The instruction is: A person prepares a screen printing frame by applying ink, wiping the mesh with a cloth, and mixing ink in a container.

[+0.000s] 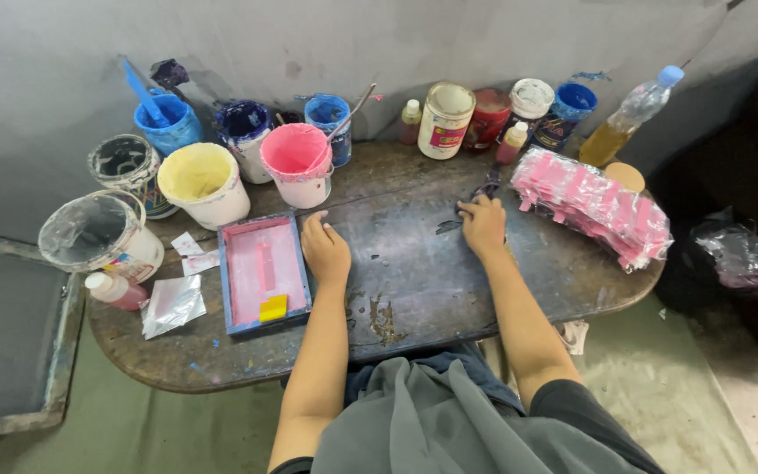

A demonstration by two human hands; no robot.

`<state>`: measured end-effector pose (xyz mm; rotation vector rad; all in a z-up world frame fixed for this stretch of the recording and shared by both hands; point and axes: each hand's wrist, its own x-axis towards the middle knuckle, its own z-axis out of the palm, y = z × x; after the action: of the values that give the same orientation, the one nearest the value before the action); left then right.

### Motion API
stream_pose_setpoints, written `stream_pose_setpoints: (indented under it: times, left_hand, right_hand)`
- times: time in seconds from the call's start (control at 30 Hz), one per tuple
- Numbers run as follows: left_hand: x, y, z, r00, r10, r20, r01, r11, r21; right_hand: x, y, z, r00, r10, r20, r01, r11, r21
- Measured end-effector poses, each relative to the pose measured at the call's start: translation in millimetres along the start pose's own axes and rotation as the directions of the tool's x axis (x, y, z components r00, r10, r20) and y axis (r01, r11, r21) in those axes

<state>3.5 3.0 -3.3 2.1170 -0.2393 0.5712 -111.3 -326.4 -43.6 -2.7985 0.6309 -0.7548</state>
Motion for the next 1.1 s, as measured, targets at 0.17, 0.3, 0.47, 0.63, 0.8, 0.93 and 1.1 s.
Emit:
stream_pose_setpoints:
  times: [0.17, 0.3, 0.47, 0.63, 0.8, 0.93, 1.1]
  left_hand:
    - [-1.2, -1.6, -1.0, 0.999, 0.008, 0.047, -0.008, 1.0, -0.011]
    - [-2.2, -8.5, 5.8, 0.998, -0.011, 0.058, 0.012, 1.0, -0.015]
    - [-0.3, -7.8, 7.3, 0.993, -0.053, 0.107, 0.05, 0.998, 0.029]
    - [-2.0, -2.4, -1.2, 0.983, -0.075, 0.17, 0.067, 0.996, 0.051]
    - [-3.7, -5.7, -0.5, 0.991, -0.03, 0.13, 0.026, 0.999, 0.034]
    - [-3.6, 6.4, -9.9, 0.991, -0.026, 0.129, 0.023, 1.0, 0.018]
    - [-2.3, 8.2, -10.9, 0.99, -0.044, 0.13, 0.042, 0.999, 0.017]
  right_hand:
    - [-49.2, -43.1, -28.0, 0.994, -0.107, 0.028, 0.103, 0.986, 0.129]
    - [-104.6, -58.9, -42.5, 0.978, -0.2, 0.059, 0.185, 0.961, 0.204]
    - [-125.6, -75.1, -55.7, 0.965, -0.26, 0.046, 0.235, 0.924, 0.301]
    - [-84.9, -67.0, -19.4, 0.954, -0.298, 0.013, 0.286, 0.927, 0.243]
    - [-11.2, -45.0, 33.7, 0.96, -0.276, -0.049, 0.281, 0.946, 0.161]
    - [21.9, -43.3, 39.8, 0.968, -0.249, -0.022, 0.249, 0.959, 0.136]
    - [7.7, -54.4, 22.7, 0.967, -0.255, -0.007, 0.252, 0.949, 0.19]
